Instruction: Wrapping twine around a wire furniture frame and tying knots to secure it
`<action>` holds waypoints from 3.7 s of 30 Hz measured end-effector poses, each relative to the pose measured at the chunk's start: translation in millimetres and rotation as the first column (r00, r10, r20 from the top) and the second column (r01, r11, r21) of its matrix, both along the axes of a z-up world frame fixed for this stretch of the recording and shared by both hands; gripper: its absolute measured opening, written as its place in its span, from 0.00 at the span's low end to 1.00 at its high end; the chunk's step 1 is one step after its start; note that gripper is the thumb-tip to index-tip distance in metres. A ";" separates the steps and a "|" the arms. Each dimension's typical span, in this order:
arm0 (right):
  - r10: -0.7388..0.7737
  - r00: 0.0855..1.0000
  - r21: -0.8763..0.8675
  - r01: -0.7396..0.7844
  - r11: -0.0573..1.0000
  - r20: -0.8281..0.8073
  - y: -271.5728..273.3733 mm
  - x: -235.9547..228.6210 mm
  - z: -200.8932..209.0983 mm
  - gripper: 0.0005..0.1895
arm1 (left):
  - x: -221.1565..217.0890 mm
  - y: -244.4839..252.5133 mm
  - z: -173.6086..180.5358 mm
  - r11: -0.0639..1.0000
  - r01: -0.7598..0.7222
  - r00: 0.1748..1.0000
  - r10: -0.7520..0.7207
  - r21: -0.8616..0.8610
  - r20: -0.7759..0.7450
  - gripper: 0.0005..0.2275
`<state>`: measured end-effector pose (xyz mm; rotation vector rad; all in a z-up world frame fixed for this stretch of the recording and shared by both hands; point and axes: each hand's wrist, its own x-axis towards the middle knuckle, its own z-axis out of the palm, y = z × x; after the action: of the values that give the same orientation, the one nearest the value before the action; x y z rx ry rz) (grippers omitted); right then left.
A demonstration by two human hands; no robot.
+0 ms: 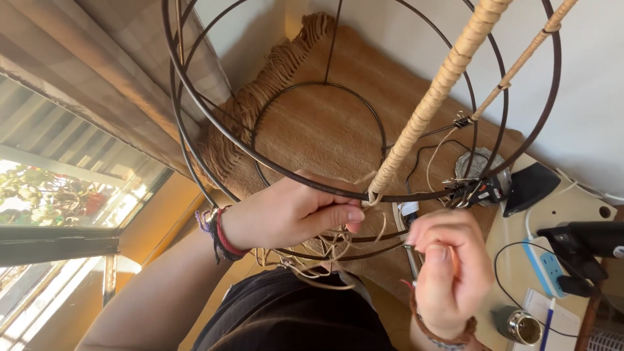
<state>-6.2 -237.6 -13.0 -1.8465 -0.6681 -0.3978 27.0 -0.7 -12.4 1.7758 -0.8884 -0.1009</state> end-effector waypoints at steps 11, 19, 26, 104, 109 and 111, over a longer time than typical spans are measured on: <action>-0.057 0.998 -0.010 0.057 0.998 0.031 18.7 21.0 -73.4 0.05 | -4.5 1.0 0.0 0.996 0.015 0.998 -0.009 -0.092 0.061 0.15; 0.246 0.868 -0.075 -0.306 0.949 -0.432 14.3 44.4 -32.1 0.16 | -18.8 8.8 -0.7 0.894 -0.436 0.891 0.413 0.105 0.190 0.07; 0.167 0.916 -0.227 -0.262 0.938 -0.365 -0.1 45.3 -50.0 0.17 | 44.7 -5.9 -19.2 0.971 -0.169 0.973 0.192 0.172 -0.128 0.10; 0.209 0.922 -0.189 -0.153 0.970 0.325 6.7 4.1 -69.0 0.14 | -62.9 -27.4 19.5 0.869 -0.494 0.869 0.492 0.042 0.047 0.15; 0.160 0.860 -0.334 0.012 0.943 0.484 33.2 -11.2 -17.0 0.09 | -45.5 -25.1 15.3 0.875 -0.479 0.871 0.484 0.071 -0.084 0.12; 0.194 0.841 -0.390 0.022 0.920 0.504 29.0 -8.8 -11.5 0.08 | -41.4 -27.5 12.0 0.869 -0.493 0.870 0.494 0.039 -0.015 0.08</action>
<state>-15.0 -208.6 -24.5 -2.0722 -1.2882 -0.7853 -14.4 -28.1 -0.4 1.9767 -0.3909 0.1971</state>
